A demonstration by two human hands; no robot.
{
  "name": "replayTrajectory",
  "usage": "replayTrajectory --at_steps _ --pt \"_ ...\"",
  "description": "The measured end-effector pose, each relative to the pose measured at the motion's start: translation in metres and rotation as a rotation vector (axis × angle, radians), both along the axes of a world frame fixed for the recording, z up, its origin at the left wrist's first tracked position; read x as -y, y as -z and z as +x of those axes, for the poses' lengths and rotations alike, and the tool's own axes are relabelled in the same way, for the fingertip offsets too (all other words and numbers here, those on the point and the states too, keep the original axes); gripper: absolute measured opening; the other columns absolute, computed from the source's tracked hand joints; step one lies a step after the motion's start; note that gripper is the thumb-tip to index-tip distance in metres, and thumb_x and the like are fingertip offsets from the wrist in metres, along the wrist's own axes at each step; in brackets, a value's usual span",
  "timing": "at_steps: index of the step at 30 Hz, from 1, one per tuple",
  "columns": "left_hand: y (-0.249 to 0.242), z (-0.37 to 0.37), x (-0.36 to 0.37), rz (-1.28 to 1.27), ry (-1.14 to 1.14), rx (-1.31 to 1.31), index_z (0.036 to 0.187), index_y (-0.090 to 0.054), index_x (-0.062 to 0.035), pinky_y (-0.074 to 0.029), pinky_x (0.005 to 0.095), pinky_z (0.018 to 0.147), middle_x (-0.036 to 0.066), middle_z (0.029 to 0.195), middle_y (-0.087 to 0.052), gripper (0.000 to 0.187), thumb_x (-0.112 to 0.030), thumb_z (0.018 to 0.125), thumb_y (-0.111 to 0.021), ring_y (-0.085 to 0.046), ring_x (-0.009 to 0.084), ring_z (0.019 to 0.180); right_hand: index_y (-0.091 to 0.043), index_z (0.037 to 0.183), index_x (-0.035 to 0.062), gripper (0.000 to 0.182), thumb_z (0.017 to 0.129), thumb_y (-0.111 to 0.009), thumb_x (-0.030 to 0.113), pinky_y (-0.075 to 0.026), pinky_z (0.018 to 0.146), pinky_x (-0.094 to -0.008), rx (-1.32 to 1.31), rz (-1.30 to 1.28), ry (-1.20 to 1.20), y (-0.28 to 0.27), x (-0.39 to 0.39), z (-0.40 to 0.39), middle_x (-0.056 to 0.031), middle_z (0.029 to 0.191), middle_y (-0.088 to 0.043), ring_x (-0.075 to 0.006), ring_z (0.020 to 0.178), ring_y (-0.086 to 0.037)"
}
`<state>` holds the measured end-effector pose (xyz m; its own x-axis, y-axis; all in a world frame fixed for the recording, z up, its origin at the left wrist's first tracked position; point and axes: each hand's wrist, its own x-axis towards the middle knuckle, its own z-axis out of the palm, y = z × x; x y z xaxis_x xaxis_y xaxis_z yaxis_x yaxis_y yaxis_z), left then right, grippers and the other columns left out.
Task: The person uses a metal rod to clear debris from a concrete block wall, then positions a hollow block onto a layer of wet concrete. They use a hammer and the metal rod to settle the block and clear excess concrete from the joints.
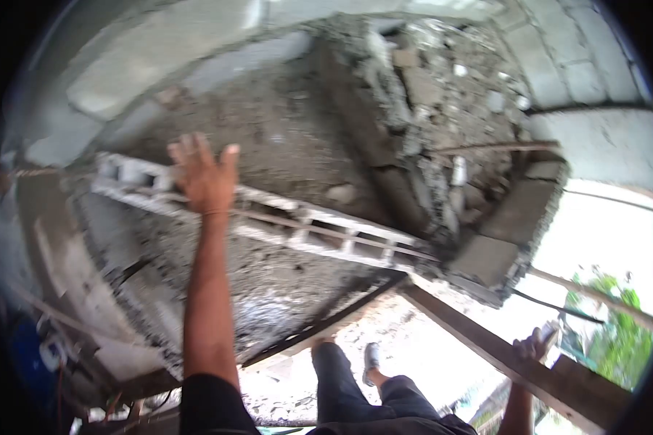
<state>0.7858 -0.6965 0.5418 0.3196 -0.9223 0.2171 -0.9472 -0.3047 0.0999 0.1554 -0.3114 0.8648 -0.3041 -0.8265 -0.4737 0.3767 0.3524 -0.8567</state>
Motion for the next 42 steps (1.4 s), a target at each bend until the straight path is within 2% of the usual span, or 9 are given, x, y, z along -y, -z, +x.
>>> replayTrajectory --at_steps 1,9,17,22,28,33,37,39,42 --pt "0.005 0.000 0.000 0.011 -0.024 -0.029 0.148 -0.040 -0.0058 -0.017 0.0562 0.117 0.020 0.157 -0.031 0.081 -0.067 0.095 -0.041 -0.015 0.0381 0.150 -0.056 0.082 0.0134 0.057 0.102 -0.031 0.061 -0.044 0.062 -0.0308 0.032 0.004 0.121 -0.005 0.019 0.030 0.0039 0.047 -0.036 -0.0144 0.041 -0.042" --pt "0.003 -0.005 0.002 0.079 -0.131 -0.112 0.121 -0.064 -0.0035 -0.032 0.0568 0.109 0.018 0.122 -0.064 0.066 -0.060 0.098 -0.040 -0.056 0.0357 0.121 -0.058 0.109 0.0009 0.080 0.099 -0.016 0.068 -0.043 0.089 -0.0469 0.291 -0.160 -0.062 0.008 0.006 0.001 -0.0083 0.060 -0.054 -0.0264 0.060 -0.056" --pt "0.004 0.013 -0.010 -0.164 0.001 -0.188 0.120 -0.065 -0.0053 -0.031 0.0547 0.111 0.019 0.124 -0.062 0.064 -0.062 0.095 -0.049 -0.052 0.0376 0.124 -0.060 0.092 0.0020 0.073 0.099 -0.026 0.066 -0.051 0.080 -0.0406 0.150 -0.139 0.060 0.003 0.017 0.030 -0.0001 0.052 -0.043 -0.0185 0.049 -0.050" --pt "-0.072 -0.020 -0.038 -0.455 0.074 -0.325 0.120 -0.065 -0.0050 -0.037 0.0486 0.108 0.020 0.122 -0.062 0.052 -0.049 0.093 -0.062 -0.051 0.0392 0.124 -0.058 0.091 0.0036 0.071 0.099 -0.026 0.066 -0.053 0.072 -0.0382 0.091 -0.183 0.111 0.003 0.018 0.043 0.0005 0.054 -0.041 -0.0176 0.049 -0.049" --pt "-0.248 -0.146 -0.106 -0.512 0.499 -1.171 0.121 -0.062 0.0018 -0.051 0.0359 0.095 0.021 0.118 -0.066 0.059 -0.050 0.093 -0.064 -0.065 0.0284 0.110 -0.061 0.111 0.0006 0.085 0.098 -0.013 0.069 -0.040 0.098 -0.0452 0.237 -0.378 -0.436 0.007 0.011 0.036 -0.0126 0.085 -0.064 -0.0296 0.095 -0.059" --pt "-0.407 -0.279 -0.224 -0.500 1.340 -1.239 0.127 -0.054 0.0055 -0.050 0.0422 0.099 0.023 0.119 -0.063 0.083 -0.068 0.087 -0.057 -0.061 0.0317 0.115 -0.060 0.112 0.0020 0.049 0.091 -0.066 0.046 -0.048 0.098 -0.0437 0.343 -0.610 -0.543 0.030 -0.003 0.014 -0.0169 0.103 -0.067 -0.0303 0.107 -0.061" --pt "-0.469 -0.392 -0.318 -0.554 1.632 -1.209 0.133 -0.041 0.0050 -0.044 0.0419 0.102 0.021 0.128 -0.050 0.080 -0.063 0.091 -0.051 -0.052 0.0308 0.120 -0.058 0.113 0.0007 0.038 0.095 -0.060 0.033 -0.051 0.092 -0.0471 -0.347 -0.611 -0.412 0.024 -0.025 0.005 -0.0172 0.106 -0.065 -0.0295 0.106 -0.060" --pt "-0.475 -0.448 -0.362 -0.535 1.624 -1.240 0.135 -0.035 0.0047 -0.041 0.0418 0.103 0.021 0.133 -0.044 0.078 -0.060 0.094 -0.048 -0.047 0.0303 0.123 -0.048 0.131 -0.0010 0.041 0.103 -0.044 0.029 -0.050 0.097 -0.0445 0.160 -0.603 -0.060 0.026 -0.030 0.013 -0.0186 0.125 -0.057 -0.0274 0.115 -0.057" --pt "-0.465 -0.508 -0.414 -0.485 1.490 -1.331 0.140 -0.026 0.0044 -0.037 0.0416 0.105 0.019 0.140 -0.035 0.076 -0.056 0.097 -0.043 -0.040 0.0296 0.126 -0.037 0.145 0.0000 0.057 0.106 -0.030 0.041 -0.041 0.107 -0.0408 -0.076 -0.789 -0.243 0.038 -0.034 0.006 -0.0190 0.135 -0.052 -0.0276 0.126 -0.050"
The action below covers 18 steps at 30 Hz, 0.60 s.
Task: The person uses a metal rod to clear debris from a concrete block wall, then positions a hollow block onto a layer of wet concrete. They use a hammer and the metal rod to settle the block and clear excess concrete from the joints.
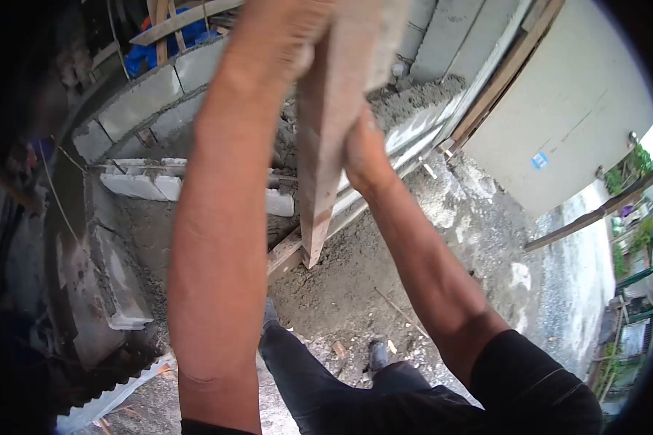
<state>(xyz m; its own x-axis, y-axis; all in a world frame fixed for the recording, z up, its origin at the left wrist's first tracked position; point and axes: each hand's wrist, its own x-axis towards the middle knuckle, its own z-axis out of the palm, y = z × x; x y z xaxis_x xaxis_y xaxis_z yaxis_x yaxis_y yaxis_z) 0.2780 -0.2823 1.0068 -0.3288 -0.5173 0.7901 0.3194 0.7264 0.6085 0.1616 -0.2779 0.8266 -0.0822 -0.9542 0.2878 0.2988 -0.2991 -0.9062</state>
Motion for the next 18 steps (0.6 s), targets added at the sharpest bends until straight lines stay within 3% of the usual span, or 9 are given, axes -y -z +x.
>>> replayTrajectory --at_steps 4,6,7,8,9,10,12,14,18 --pt "0.009 -0.041 -0.001 0.144 -0.075 -0.053 0.145 -0.013 0.0039 -0.031 0.0413 0.107 0.018 0.149 -0.022 0.075 -0.051 0.101 -0.037 -0.030 0.0287 0.131 -0.054 0.127 -0.0085 0.057 0.103 -0.038 0.041 -0.040 0.104 -0.0376 -0.073 0.054 -0.050 0.017 0.000 -0.018 -0.0262 0.121 -0.062 -0.0336 0.118 -0.058" --pt "0.009 -0.016 0.026 0.117 0.051 0.242 0.148 -0.007 0.0036 -0.028 0.0411 0.109 0.017 0.154 -0.016 0.074 -0.049 0.103 -0.034 -0.026 0.0282 0.134 -0.055 0.126 -0.0067 0.055 0.101 -0.042 0.041 -0.042 0.102 -0.0395 -0.303 -0.009 -0.023 0.030 -0.037 -0.054 -0.0258 0.120 -0.063 -0.0365 0.114 -0.059" --pt "0.011 -0.042 0.012 0.305 -0.460 -0.438 0.118 -0.064 0.0040 -0.052 0.0382 0.099 0.015 0.116 -0.068 0.034 -0.018 0.093 -0.065 -0.065 0.0272 0.110 -0.056 0.124 -0.0050 0.053 0.100 -0.047 0.041 -0.044 0.099 -0.0414 -0.558 -0.114 0.012 0.039 -0.058 -0.074 -0.0254 0.118 -0.063 -0.0393 0.111 -0.060" --pt "0.011 -0.047 0.010 0.182 -0.542 -0.462 0.116 -0.065 0.0050 -0.052 0.0388 0.100 0.014 0.117 -0.068 0.032 -0.009 0.088 -0.069 -0.065 0.0281 0.109 -0.058 0.123 -0.0025 0.049 0.099 -0.048 0.039 -0.046 0.097 -0.0418 -0.549 -0.100 -0.071 0.063 -0.087 -0.103 -0.0246 0.116 -0.064 -0.0405 0.108 -0.060" --pt "0.006 -0.035 0.021 0.099 -0.661 -0.287 0.122 -0.060 0.0079 -0.051 0.0411 0.100 0.019 0.120 -0.066 0.040 -0.023 0.097 -0.059 -0.063 0.0321 0.113 -0.059 0.121 0.0000 0.044 0.098 -0.049 0.037 -0.048 0.094 -0.0423 -0.532 -0.093 -0.147 0.094 -0.122 -0.140 -0.0238 0.114 -0.064 -0.0416 0.106 -0.061" --pt "0.003 -0.035 0.026 0.057 -0.606 -0.403 0.119 -0.063 0.0071 -0.050 0.0387 0.102 0.018 0.124 -0.064 0.029 -0.007 0.095 -0.055 -0.061 0.0319 0.115 -0.060 0.121 0.0030 0.041 0.098 -0.051 0.036 -0.050 0.093 -0.0406 -0.519 0.000 -0.217 0.136 -0.152 -0.178 -0.0208 0.114 -0.066 -0.0387 0.105 -0.063" --pt "-0.009 -0.014 0.035 0.131 -0.494 -0.229 0.130 -0.057 0.0040 -0.043 0.0485 0.108 0.017 0.134 -0.058 0.042 -0.020 0.096 -0.057 -0.054 0.0347 0.124 -0.058 0.127 0.0041 0.044 0.097 -0.057 0.036 -0.050 0.094 -0.0395 -0.069 0.609 -0.446 0.265 -0.220 -0.247 -0.0199 0.116 -0.067 -0.0372 0.107 -0.063" --pt "-0.001 -0.042 0.034 0.124 -0.690 -0.169 0.133 -0.053 0.0017 -0.040 0.0503 0.110 0.017 0.137 -0.054 0.046 -0.024 0.095 -0.056 -0.051 0.0351 0.127 -0.060 0.126 0.0028 0.043 0.095 -0.058 0.033 -0.048 0.096 -0.0399 -0.760 0.638 -0.249 0.427 -0.324 -0.304 -0.0242 0.119 -0.064 -0.0385 0.112 -0.061" --pt "0.021 -0.081 0.010 0.141 -0.940 -0.076 0.139 -0.047 -0.0030 -0.034 0.0539 0.113 0.016 0.145 -0.046 0.055 -0.033 0.094 -0.056 -0.044 0.0360 0.133 -0.064 0.107 0.0020 0.029 0.095 -0.058 0.028 -0.054 0.077 -0.0415 -0.576 1.121 -0.399 0.531 -0.515 -0.374 -0.0202 0.101 -0.067 -0.0349 0.087 -0.066"
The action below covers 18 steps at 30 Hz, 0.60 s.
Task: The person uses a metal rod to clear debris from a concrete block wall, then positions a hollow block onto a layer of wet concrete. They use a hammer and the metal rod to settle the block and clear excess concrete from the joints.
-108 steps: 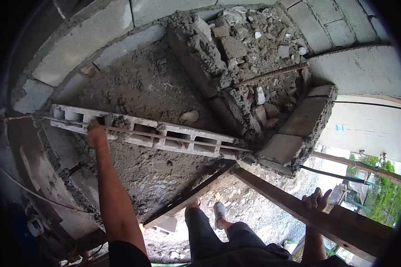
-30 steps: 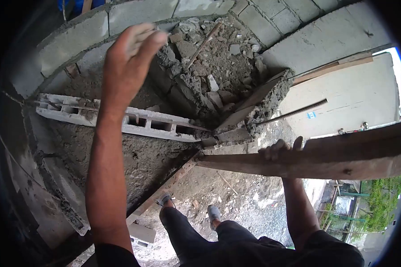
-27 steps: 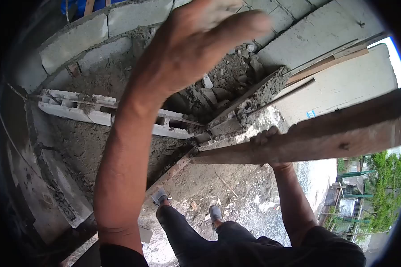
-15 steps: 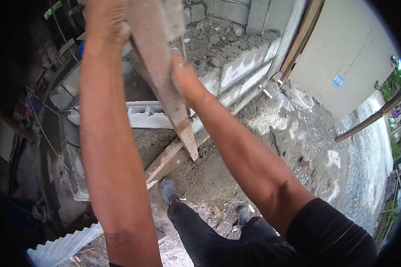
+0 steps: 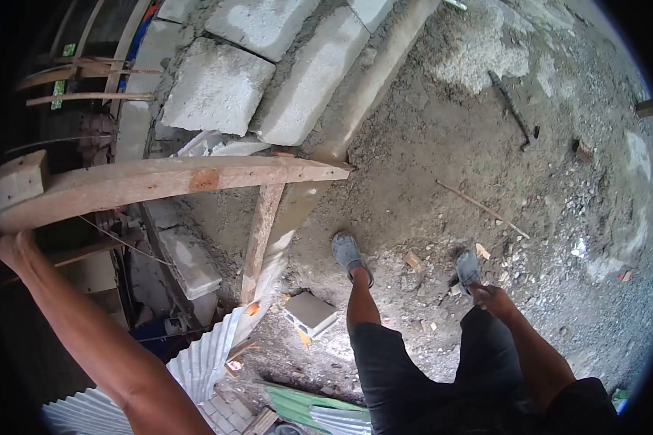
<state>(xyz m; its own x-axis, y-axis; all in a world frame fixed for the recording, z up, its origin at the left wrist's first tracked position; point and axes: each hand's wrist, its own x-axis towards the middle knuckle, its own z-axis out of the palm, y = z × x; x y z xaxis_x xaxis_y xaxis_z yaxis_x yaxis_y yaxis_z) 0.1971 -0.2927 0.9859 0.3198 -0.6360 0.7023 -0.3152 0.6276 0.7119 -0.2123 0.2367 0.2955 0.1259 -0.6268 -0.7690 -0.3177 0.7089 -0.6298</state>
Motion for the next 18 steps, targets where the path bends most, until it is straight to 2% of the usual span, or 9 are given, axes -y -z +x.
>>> replayTrajectory --at_steps 3,5,6,9,12,14,15,16,18 --pt "0.011 -0.017 -0.017 0.040 -0.117 0.033 0.144 -0.043 -0.0066 -0.030 0.0567 0.115 0.015 0.150 -0.041 0.062 -0.039 0.093 -0.056 -0.039 0.0367 0.138 -0.065 0.102 0.0008 0.025 0.096 -0.056 0.023 -0.055 0.070 -0.0392 -0.055 0.156 0.000 -0.005 -0.056 -0.031 -0.0171 0.089 -0.069 -0.0296 0.074 -0.069" --pt "0.008 -0.009 -0.015 0.055 -0.140 0.059 0.147 -0.040 -0.0075 -0.027 0.0580 0.116 0.015 0.153 -0.038 0.066 -0.043 0.093 -0.054 -0.035 0.0375 0.140 -0.064 0.100 -0.0022 0.027 0.098 -0.054 0.023 -0.054 0.065 -0.0370 -0.021 0.212 0.376 0.013 -0.067 -0.045 -0.0144 0.080 -0.068 -0.0245 0.069 -0.069" --pt "0.002 0.009 -0.015 0.049 -0.136 0.089 0.147 -0.039 -0.0072 -0.026 0.0584 0.116 0.016 0.154 -0.036 0.067 -0.044 0.093 -0.053 -0.033 0.0382 0.141 -0.063 0.098 -0.0045 0.030 0.099 -0.054 0.024 -0.054 0.063 -0.0345 -0.044 0.129 0.305 0.031 -0.068 -0.054 -0.0142 0.080 -0.068 -0.0207 0.071 -0.069" --pt "0.008 -0.001 -0.016 0.027 -0.142 0.115 0.148 -0.039 -0.0099 -0.027 0.0602 0.115 0.016 0.152 -0.038 0.073 -0.048 0.088 -0.057 -0.035 0.0399 0.140 -0.063 0.101 -0.0042 0.031 0.098 -0.054 0.025 -0.053 0.063 -0.0330 -0.026 0.136 0.461 0.050 -0.005 -0.078 -0.0133 0.079 -0.069 -0.0208 0.071 -0.068" --pt "0.001 0.009 -0.010 -0.004 -0.181 0.102 0.144 -0.045 -0.0110 -0.030 0.0611 0.113 0.015 0.149 -0.043 0.072 -0.048 0.083 -0.060 -0.039 0.0407 0.137 -0.063 0.102 -0.0011 0.034 0.098 -0.053 0.031 -0.051 0.065 -0.0373 -0.085 -0.056 0.435 0.141 0.041 -0.098 -0.0145 0.082 -0.069 -0.0241 0.069 -0.067" --pt "0.007 0.001 -0.009 0.010 -0.200 0.126 0.145 -0.043 -0.0092 -0.029 0.0607 0.115 0.016 0.150 -0.042 0.070 -0.050 0.089 -0.050 -0.039 0.0407 0.137 -0.062 0.107 0.0022 0.032 0.095 -0.056 0.032 -0.050 0.073 -0.0451 -0.268 -0.273 0.209 0.213 0.065 -0.110 -0.0215 0.091 -0.067 -0.0423 0.083 -0.064" --pt "0.006 0.002 -0.008 0.020 -0.214 0.141 0.145 -0.044 -0.0088 -0.029 0.0614 0.114 0.017 0.150 -0.042 0.071 -0.051 0.088 -0.052 -0.039 0.0415 0.137 -0.061 0.109 0.0019 0.033 0.093 -0.058 0.031 -0.050 0.078 -0.0479 -0.276 -0.207 0.193 0.229 0.086 -0.113 -0.0248 0.096 -0.066 -0.0461 0.093 -0.063" --pt "0.003 0.005 -0.008 0.022 -0.229 0.149 0.144 -0.045 -0.0085 -0.029 0.0620 0.114 0.017 0.150 -0.042 0.073 -0.052 0.086 -0.054 -0.039 0.0422 0.137 -0.062 0.115 0.0008 0.037 0.092 -0.060 0.029 -0.050 0.087 -0.0468 -0.365 -0.118 0.053 0.237 0.111 -0.115 -0.0260 0.109 -0.065 -0.0437 0.105 -0.062" --pt "-0.007 0.019 -0.004 -0.016 -0.252 0.192 0.143 -0.046 -0.0080 -0.031 0.0621 0.113 0.018 0.149 -0.043 0.074 -0.053 0.085 -0.055 -0.041 0.0424 0.136 -0.058 0.126 -0.0015 0.049 0.087 -0.065 0.026 -0.045 0.103 -0.0436 -0.304 -0.115 0.013 0.252 0.148 -0.115 -0.0250 0.126 -0.060 -0.0404 0.120 -0.056"
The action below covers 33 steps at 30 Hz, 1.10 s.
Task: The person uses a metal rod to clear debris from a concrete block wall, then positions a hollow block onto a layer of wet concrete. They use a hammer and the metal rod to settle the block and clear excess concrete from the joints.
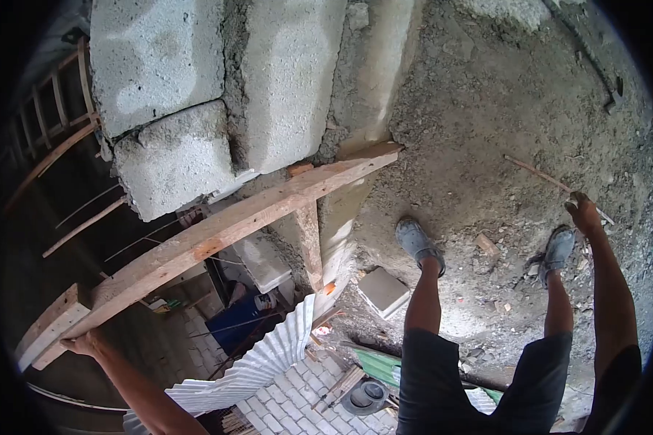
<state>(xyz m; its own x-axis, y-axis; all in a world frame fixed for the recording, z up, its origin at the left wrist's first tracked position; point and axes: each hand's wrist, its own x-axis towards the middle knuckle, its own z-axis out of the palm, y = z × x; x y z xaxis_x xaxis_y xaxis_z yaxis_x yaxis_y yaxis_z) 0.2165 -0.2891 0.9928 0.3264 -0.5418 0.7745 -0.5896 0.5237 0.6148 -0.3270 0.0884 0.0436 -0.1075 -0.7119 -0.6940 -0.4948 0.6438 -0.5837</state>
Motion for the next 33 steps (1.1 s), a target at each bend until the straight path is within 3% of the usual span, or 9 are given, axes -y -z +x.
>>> replayTrajectory --at_steps 8,12,14,17,20,24,28,30,33 --pt "-0.046 0.035 0.007 -0.070 0.033 -0.025 0.129 -0.060 -0.0072 -0.038 0.0607 0.108 0.015 0.137 -0.057 0.054 -0.037 0.084 -0.063 -0.053 0.0390 0.126 -0.058 0.128 -0.0012 0.056 0.079 -0.073 0.021 -0.046 0.102 -0.0437 -0.026 0.158 -0.150 0.066 0.030 0.020 -0.0245 0.127 -0.060 -0.0382 0.120 -0.057" --pt "-0.007 0.003 0.009 -0.136 -0.046 0.204 0.135 -0.054 -0.0042 -0.035 0.0602 0.111 0.018 0.142 -0.052 0.059 -0.038 0.087 -0.058 -0.050 0.0385 0.129 -0.058 0.126 -0.0028 0.055 0.079 -0.074 0.022 -0.050 0.095 -0.0433 0.129 0.155 -0.108 0.077 0.027 0.022 -0.0250 0.117 -0.065 -0.0382 0.110 -0.063" --pt "0.021 -0.014 0.011 -0.090 -0.098 0.242 0.135 -0.054 -0.0042 -0.035 0.0600 0.111 0.018 0.142 -0.051 0.059 -0.038 0.087 -0.057 -0.049 0.0384 0.130 -0.061 0.118 -0.0027 0.041 0.087 -0.069 0.022 -0.051 0.087 -0.0403 0.103 -0.177 0.039 0.081 0.036 0.008 -0.0222 0.110 -0.068 -0.0349 0.103 -0.066" --pt "0.092 -0.006 0.022 -0.013 -0.156 0.183 0.135 -0.053 -0.0041 -0.035 0.0598 0.111 0.018 0.142 -0.051 0.059 -0.039 0.088 -0.056 -0.049 0.0381 0.130 -0.064 0.107 -0.0025 0.029 0.094 -0.061 0.023 -0.051 0.076 -0.0399 0.049 -0.191 0.332 -0.001 0.090 -0.055 -0.0170 0.095 -0.071 -0.0312 0.084 -0.068" --pt "0.074 -0.006 0.016 -0.017 -0.159 0.194 0.135 -0.053 -0.0041 -0.035 0.0595 0.111 0.018 0.142 -0.051 0.059 -0.040 0.089 -0.055 -0.049 0.0379 0.130 -0.065 0.106 0.0022 0.025 0.099 -0.057 0.025 -0.047 0.062 -0.0332 -0.440 -0.646 0.581 -0.061 0.147 -0.079 -0.0093 0.080 -0.067 -0.0180 0.064 -0.060" --pt "0.005 0.009 0.013 -0.020 -0.133 0.226 0.136 -0.052 -0.0041 -0.035 0.0592 0.111 0.018 0.142 -0.051 0.059 -0.041 0.089 -0.054 -0.049 0.0376 0.130 -0.062 0.123 0.0079 0.034 0.098 -0.060 0.030 -0.047 0.060 -0.0270 0.398 -0.385 0.094 -0.244 0.234 0.021 0.0001 0.073 -0.057 -0.0085 0.060 -0.047" --pt "-0.020 0.036 0.001 -0.016 -0.150 0.234 0.136 -0.052 -0.0041 -0.035 0.0588 0.111 0.018 0.143 -0.050 0.059 -0.042 0.090 -0.052 -0.048 0.0373 0.131 -0.032 0.153 0.0136 0.069 0.096 -0.060 0.041 -0.053 0.086 -0.0379 0.798 -0.389 -0.371 -0.363 0.319 0.179 -0.0110 0.093 -0.062 -0.0208 0.080 -0.061" --pt "-0.015 0.047 0.003 -0.007 -0.147 0.240 0.136 -0.051 -0.0041 -0.035 0.0586 0.111 0.018 0.143 -0.050 0.059 -0.042 0.090 -0.051 -0.048 0.0372 0.131 -0.028 0.153 0.0045 0.068 0.098 -0.057 0.032 -0.050 0.095 -0.0446 0.900 -0.450 -0.369 -0.395 0.360 0.256 -0.0264 0.125 -0.061 -0.0352 0.111 -0.063" --pt "0.014 0.049 0.005 0.008 -0.136 0.237 0.136 -0.051 -0.0041 -0.035 0.0584 0.111 0.018 0.143 -0.050 0.059 -0.043 0.091 -0.050 -0.048 0.0369 0.131 -0.029 0.150 -0.0020 0.068 0.096 -0.060 0.025 -0.051 0.091 -0.0417 0.945 -0.475 -0.225 -0.425 0.401 0.338 -0.0290 0.122 -0.062 -0.0330 0.108 -0.065"
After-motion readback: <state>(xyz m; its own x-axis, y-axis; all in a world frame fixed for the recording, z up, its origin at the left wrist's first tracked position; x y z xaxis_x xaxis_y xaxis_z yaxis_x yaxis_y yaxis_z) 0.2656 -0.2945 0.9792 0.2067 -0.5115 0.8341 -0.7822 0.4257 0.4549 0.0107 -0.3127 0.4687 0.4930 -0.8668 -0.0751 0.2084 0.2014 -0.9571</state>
